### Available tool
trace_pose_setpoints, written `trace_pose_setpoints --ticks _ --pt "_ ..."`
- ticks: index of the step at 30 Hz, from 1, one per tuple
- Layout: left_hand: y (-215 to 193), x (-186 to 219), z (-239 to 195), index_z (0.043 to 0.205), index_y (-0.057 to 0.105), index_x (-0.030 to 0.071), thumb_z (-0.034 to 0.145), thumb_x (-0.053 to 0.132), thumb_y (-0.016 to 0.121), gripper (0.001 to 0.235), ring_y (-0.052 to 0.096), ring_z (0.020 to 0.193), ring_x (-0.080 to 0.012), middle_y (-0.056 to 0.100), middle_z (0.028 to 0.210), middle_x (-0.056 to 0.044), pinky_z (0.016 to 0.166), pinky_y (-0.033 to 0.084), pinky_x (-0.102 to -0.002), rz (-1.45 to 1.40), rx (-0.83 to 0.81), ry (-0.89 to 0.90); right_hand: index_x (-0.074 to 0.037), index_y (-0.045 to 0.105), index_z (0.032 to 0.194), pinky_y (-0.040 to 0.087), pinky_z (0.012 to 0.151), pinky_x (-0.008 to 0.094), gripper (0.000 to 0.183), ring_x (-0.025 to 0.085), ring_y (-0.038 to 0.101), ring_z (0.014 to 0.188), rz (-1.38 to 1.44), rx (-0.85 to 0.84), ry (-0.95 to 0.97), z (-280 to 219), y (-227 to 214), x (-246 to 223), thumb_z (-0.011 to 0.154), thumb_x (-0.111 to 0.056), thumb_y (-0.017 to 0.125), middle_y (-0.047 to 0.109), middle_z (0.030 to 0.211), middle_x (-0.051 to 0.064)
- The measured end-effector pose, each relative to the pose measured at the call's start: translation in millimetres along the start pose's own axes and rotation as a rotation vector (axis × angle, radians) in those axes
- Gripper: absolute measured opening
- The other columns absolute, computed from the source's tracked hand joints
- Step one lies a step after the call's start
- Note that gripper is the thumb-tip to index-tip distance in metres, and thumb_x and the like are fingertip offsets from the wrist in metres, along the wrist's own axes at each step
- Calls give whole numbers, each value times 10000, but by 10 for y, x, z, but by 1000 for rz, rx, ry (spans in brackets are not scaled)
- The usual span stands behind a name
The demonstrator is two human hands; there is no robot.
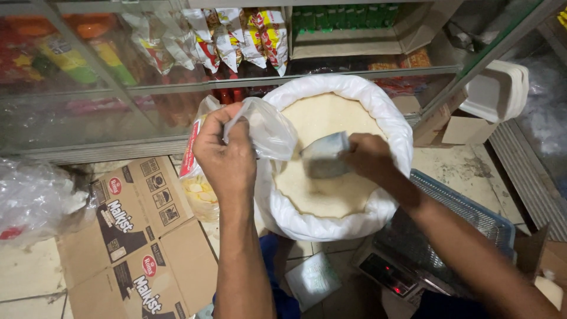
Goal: The person scoops a light-colored granular material from a large sack into small plastic bags, weighs each bag on a digital scale, and ties the bags closed before placing them in a cardboard box.
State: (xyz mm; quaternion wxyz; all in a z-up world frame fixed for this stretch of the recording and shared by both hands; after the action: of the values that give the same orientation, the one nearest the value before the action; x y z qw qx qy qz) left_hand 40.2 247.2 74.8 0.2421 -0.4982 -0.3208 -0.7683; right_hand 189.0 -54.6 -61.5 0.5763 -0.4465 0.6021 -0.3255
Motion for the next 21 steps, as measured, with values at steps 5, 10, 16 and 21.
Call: trace_pose_setpoints --ticks 5,10,16,21 --pt "-13 120 -38 943 782 84 817 9 635 208 495 532 -82 606 631 -41 499 449 -253 52 1 11 -115 680 875 579 732 445 259 304 759 751 -14 -114 -18 -270 -28 -318 849 -370 714 725 750 128" --pt "-26 273 19 955 769 82 829 -7 607 224 521 536 -99 614 657 -58 526 467 -265 64 21 98 -41 710 1019 581 816 533 316 387 771 879 -22 -199 -99 -216 225 -369 887 -327 688 757 879 216" --pt "51 394 -32 913 788 94 871 -8 617 203 606 696 -140 705 747 -86 715 506 -278 129 10 263 -118 645 891 565 724 482 245 319 758 838 -48 -210 -156 -274 462 -657 843 -358 655 709 766 116" --pt "136 358 -110 811 767 99 815 26 582 199 503 575 -183 563 594 -120 584 469 -336 290 -95 188 -123 617 772 590 646 432 209 305 749 723 -38 123 -350 -156 565 -553 794 -271 762 670 668 79"
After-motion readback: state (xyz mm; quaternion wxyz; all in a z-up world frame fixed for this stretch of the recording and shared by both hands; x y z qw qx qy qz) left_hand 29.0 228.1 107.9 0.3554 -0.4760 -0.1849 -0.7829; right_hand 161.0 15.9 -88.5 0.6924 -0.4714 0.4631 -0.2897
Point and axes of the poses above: each hand's wrist, its own z-axis towards the middle knuckle, its own y-axis out of the palm, x = y × z, the point moved 8 cm from there along z, towards the middle knuckle
